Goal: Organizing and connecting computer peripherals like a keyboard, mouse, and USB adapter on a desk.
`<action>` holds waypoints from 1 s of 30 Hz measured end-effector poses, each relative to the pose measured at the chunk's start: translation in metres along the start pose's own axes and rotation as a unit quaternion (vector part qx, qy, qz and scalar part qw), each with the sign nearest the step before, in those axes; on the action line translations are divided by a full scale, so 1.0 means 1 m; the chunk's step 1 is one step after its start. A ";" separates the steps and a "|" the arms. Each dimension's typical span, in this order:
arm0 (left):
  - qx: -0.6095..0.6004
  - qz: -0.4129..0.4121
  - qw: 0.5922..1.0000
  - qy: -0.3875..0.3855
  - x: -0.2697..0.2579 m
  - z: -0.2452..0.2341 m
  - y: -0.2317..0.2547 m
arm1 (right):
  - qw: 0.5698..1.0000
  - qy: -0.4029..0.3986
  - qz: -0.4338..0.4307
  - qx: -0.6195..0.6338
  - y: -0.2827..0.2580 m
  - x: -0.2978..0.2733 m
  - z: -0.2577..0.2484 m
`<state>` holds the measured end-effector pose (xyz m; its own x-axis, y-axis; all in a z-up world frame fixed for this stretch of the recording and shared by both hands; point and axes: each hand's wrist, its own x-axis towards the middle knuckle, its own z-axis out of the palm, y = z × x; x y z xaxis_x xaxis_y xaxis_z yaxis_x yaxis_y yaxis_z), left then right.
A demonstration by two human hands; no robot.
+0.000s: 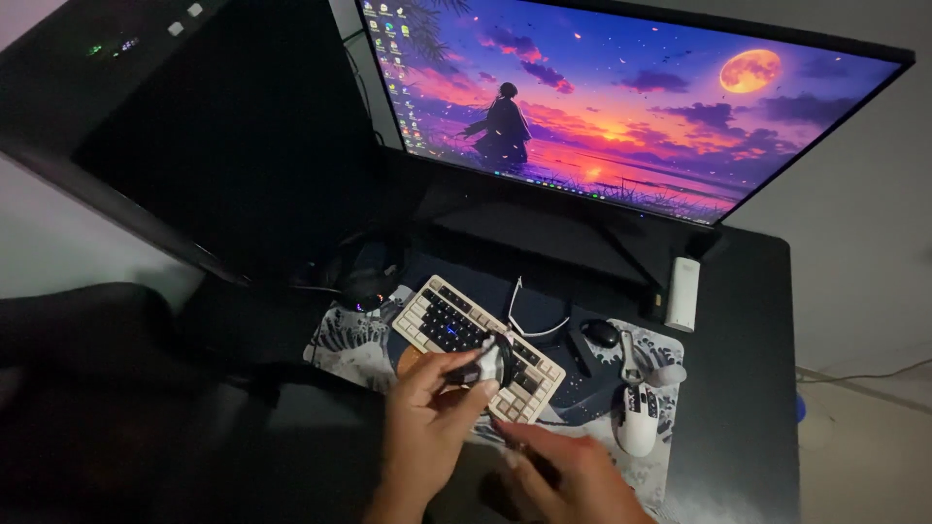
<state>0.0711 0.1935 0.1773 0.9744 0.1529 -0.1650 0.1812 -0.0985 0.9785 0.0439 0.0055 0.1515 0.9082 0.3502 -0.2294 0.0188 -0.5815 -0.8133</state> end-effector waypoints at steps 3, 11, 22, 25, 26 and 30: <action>0.068 0.106 0.992 0.009 0.003 -0.003 -0.024 | 0.993 -0.097 0.022 -0.070 -0.028 -0.005 -0.030; 0.036 -0.035 0.992 -0.116 -0.008 -0.011 -0.005 | 0.962 0.020 -0.211 -0.175 -0.060 0.013 -0.094; -0.250 -0.229 0.928 -0.156 -0.017 -0.013 0.005 | 0.959 0.051 -0.054 0.272 0.004 0.055 -0.053; -0.330 -0.230 0.899 -0.173 -0.015 -0.005 -0.002 | 0.901 0.026 0.107 0.419 0.009 0.039 -0.019; -0.357 -0.194 0.906 -0.123 -0.013 0.000 -0.012 | 0.902 0.008 0.096 0.420 0.011 0.033 -0.011; -0.392 -0.166 0.905 0.030 -0.002 0.010 -0.020 | 0.950 -0.021 0.083 0.299 0.010 0.014 0.007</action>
<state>0.0672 0.1852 0.1572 0.8703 0.1012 -0.4819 0.2899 0.6858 0.6675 0.0542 0.0096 0.1359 0.8607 0.3261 -0.3910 -0.3747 -0.1140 -0.9201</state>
